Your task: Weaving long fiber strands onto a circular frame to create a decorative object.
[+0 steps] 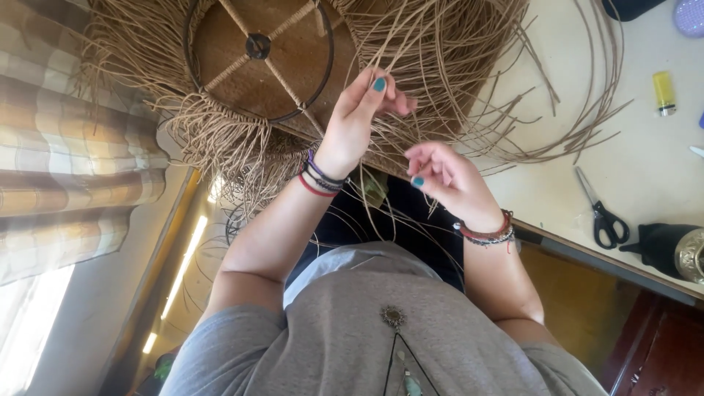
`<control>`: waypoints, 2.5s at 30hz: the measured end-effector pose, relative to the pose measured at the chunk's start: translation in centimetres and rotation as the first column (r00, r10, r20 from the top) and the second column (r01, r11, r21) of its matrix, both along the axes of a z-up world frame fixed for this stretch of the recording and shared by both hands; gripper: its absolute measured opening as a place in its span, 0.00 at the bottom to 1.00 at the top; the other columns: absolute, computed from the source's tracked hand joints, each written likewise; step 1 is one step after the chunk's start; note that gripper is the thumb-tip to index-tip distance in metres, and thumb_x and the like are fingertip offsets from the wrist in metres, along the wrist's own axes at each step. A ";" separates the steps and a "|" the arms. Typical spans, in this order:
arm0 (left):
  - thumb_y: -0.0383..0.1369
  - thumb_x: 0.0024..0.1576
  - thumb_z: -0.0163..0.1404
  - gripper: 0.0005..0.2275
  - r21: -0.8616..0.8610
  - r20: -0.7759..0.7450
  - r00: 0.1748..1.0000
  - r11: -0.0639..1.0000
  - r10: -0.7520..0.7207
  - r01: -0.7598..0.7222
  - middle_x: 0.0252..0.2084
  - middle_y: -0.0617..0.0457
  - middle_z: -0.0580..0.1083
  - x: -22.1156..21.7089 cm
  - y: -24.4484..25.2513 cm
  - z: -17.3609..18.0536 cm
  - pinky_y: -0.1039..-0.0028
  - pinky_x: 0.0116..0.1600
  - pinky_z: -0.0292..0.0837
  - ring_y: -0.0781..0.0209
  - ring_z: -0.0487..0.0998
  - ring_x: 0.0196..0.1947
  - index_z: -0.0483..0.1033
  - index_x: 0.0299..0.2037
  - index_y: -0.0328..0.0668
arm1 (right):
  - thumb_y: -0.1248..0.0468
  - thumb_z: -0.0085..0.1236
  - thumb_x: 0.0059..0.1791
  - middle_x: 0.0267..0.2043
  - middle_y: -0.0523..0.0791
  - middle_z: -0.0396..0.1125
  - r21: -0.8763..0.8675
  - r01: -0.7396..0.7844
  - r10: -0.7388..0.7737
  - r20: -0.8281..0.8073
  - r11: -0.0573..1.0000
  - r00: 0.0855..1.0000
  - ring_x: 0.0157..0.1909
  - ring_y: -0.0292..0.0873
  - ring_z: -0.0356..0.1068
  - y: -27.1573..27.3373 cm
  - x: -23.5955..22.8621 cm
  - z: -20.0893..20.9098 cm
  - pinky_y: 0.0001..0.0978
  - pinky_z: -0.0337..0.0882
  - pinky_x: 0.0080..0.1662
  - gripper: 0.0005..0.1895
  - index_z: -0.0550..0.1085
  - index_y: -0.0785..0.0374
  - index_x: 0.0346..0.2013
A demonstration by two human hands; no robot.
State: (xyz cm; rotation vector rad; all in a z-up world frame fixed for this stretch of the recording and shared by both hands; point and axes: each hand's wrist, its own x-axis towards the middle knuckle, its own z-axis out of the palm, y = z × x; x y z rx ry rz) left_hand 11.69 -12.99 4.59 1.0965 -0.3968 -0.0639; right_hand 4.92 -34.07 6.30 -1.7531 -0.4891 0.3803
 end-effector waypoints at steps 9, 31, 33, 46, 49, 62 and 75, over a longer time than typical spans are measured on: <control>0.36 0.70 0.36 0.14 0.234 -0.165 0.917 0.888 -0.364 0.395 0.26 0.50 0.72 -2.8 -0.7 -6.2 0.73 0.32 0.74 0.63 0.75 0.24 0.74 0.44 0.37 | 0.49 0.45 0.57 0.47 0.44 0.68 0.575 0.233 -0.060 -0.303 0.784 0.951 0.46 0.39 0.68 1.9 5.8 -4.4 0.33 0.67 0.52 0.28 0.63 0.65 0.65; 0.37 0.68 0.39 0.14 0.278 -0.354 0.930 0.938 -0.100 0.207 0.37 0.47 0.81 -4.3 0.9 -4.8 0.69 0.50 0.79 0.62 0.83 0.42 0.78 0.41 0.42 | 0.75 0.35 0.55 0.18 0.41 0.56 -0.270 -0.061 0.034 -0.104 0.961 0.994 0.18 0.36 0.55 -2.2 -3.0 0.0 0.26 0.60 0.25 0.16 0.70 0.72 0.52; 0.38 0.69 0.40 0.13 0.143 -0.347 0.938 0.988 -0.006 0.059 0.46 0.41 0.80 -4.5 -0.1 -4.6 0.61 0.53 0.78 0.51 0.80 0.50 0.75 0.38 0.42 | 0.72 0.45 0.54 0.18 0.40 0.61 -0.249 0.095 -0.109 -0.043 0.964 0.993 0.22 0.33 0.60 -1.6 -3.5 0.0 0.27 0.67 0.28 0.09 0.75 0.65 0.38; 0.39 0.70 0.41 0.16 -0.254 -0.366 0.918 0.932 0.154 -0.257 0.47 0.41 0.81 -7.7 -1.2 -1.2 0.65 0.60 0.76 0.55 0.81 0.52 0.75 0.57 0.34 | 0.73 0.56 0.53 0.31 0.49 0.73 -0.001 0.379 -0.347 0.396 0.926 0.850 0.29 0.43 0.76 3.1 -5.1 -4.1 0.29 0.74 0.27 0.07 0.82 0.65 0.39; 0.37 0.70 0.41 0.16 -0.235 -0.364 0.916 0.936 0.166 -0.263 0.44 0.41 0.82 -8.4 -1.2 -0.4 0.67 0.60 0.75 0.59 0.82 0.50 0.75 0.57 0.34 | 0.70 0.58 0.52 0.30 0.46 0.74 -0.029 0.344 -0.298 0.437 0.939 0.849 0.29 0.41 0.76 4.3 -5.3 -2.9 0.24 0.74 0.26 0.06 0.82 0.64 0.38; 0.32 0.70 0.41 0.13 -0.216 -0.211 0.958 0.946 0.196 -0.242 0.42 0.35 0.80 -8.6 -1.2 -0.9 0.62 0.61 0.74 0.50 0.81 0.52 0.78 0.46 0.30 | 0.68 0.55 0.54 0.26 0.47 0.73 -0.016 0.365 -0.335 0.361 0.931 0.870 0.24 0.39 0.72 3.9 -5.4 -3.3 0.27 0.71 0.25 0.08 0.82 0.65 0.35; 0.33 0.68 0.42 0.05 -0.676 -0.226 0.928 0.638 0.295 -0.367 0.45 0.54 0.79 -3.3 13.0 -1.6 0.71 0.55 0.79 0.60 0.81 0.50 0.72 0.45 0.45 | 0.71 0.52 0.55 0.23 0.38 0.66 -0.168 0.270 -0.287 -0.088 0.948 0.954 0.20 0.29 0.51 -3.0 -4.6 -2.5 0.19 0.50 0.24 0.11 0.79 0.64 0.49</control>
